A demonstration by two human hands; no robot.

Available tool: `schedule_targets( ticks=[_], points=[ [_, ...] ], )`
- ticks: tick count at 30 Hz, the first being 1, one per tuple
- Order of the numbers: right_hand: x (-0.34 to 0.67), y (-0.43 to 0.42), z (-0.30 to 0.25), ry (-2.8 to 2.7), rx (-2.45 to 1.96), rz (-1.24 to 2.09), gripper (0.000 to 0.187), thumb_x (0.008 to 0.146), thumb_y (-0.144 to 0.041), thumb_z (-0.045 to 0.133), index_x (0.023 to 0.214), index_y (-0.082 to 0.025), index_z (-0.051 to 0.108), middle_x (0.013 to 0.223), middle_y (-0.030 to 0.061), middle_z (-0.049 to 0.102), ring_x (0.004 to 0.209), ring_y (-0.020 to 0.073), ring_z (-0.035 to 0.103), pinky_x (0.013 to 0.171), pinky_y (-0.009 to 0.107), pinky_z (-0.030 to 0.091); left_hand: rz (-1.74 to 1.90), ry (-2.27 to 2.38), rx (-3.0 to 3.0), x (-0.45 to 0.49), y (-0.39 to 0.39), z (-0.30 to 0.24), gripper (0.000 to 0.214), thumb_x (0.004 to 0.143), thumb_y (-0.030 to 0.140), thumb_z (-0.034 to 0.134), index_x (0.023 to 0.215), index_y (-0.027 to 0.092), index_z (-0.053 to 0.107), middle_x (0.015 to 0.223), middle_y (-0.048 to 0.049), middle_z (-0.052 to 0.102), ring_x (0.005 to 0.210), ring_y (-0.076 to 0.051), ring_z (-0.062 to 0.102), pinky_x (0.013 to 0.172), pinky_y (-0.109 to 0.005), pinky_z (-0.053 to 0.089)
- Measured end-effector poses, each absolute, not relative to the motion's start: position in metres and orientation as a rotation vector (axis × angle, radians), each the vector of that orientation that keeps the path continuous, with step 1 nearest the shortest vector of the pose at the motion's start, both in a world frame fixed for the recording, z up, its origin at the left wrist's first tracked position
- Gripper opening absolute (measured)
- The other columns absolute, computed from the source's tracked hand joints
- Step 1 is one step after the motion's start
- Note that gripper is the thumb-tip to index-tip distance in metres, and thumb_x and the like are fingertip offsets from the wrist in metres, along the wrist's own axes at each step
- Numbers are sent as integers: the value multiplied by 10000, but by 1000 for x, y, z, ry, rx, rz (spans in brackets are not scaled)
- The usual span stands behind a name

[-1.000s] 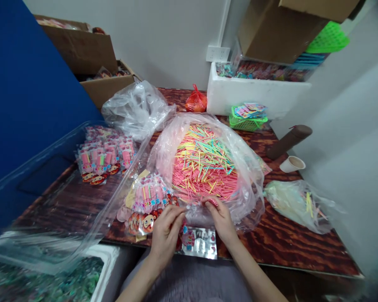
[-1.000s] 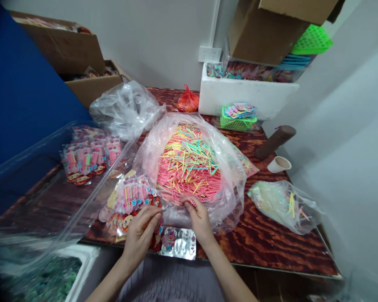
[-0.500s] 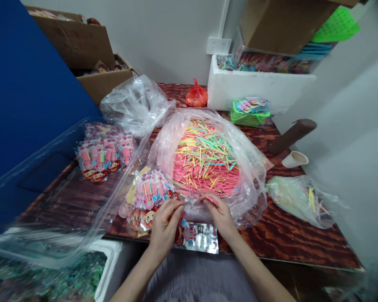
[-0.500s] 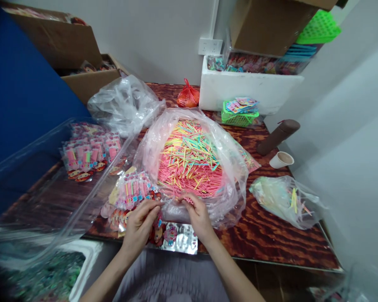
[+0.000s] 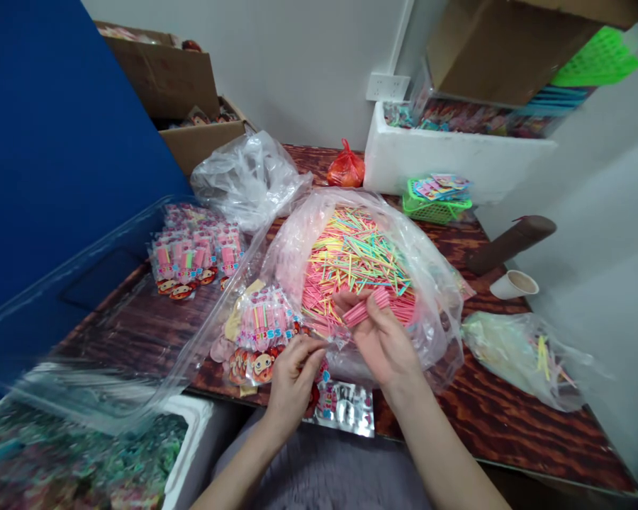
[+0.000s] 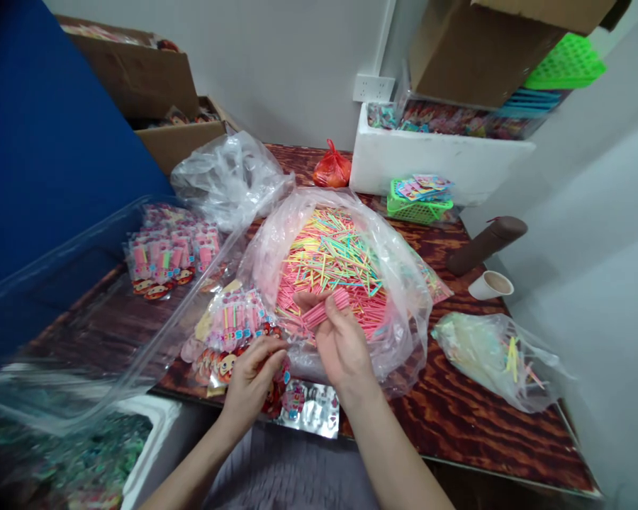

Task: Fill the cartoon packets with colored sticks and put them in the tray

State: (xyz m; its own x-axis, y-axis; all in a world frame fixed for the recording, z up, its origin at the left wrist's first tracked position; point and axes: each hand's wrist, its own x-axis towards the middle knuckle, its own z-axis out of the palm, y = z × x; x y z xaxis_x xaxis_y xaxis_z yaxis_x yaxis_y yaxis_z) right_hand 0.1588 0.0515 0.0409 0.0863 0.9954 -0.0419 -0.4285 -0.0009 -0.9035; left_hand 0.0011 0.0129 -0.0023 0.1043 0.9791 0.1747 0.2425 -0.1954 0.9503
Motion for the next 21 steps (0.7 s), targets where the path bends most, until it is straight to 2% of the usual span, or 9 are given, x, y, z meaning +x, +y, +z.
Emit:
schedule_targets(
  ticks=[6,15,19,21],
  points=[
    [145,43,44,-682,-952,1553,208,852,-399,646,847,-197,692,945,93,756,1035,279,674,946,478,510,1215,1221,1402,0,14,-6,159,896,273,585,854,194,716,866,-32,672,860,-166,624,769,-268,483],
    [142,40,59,-608,-929,1579,188,793,-380,733,842,-199,716,927,71,767,1082,272,649,1005,443,448,1187,1189,1237,-1,14,2,165,891,296,587,873,198,718,851,-21,659,822,-154,614,765,-254,468],
    [138,33,62,-784,-1010,1611,213,824,-402,700,903,-204,697,1062,69,745,1143,257,608,1057,436,392,1243,1154,1233,0,13,9,129,871,267,610,852,193,713,859,-22,667,840,-156,613,787,-252,463],
    [139,29,65,-914,-1042,1626,265,864,-432,652,1036,-230,666,1176,67,703,1185,245,583,1064,432,388,1269,1148,1187,0,13,10,118,861,261,618,850,191,713,863,-21,675,849,-158,615,799,-255,465]
  ],
)
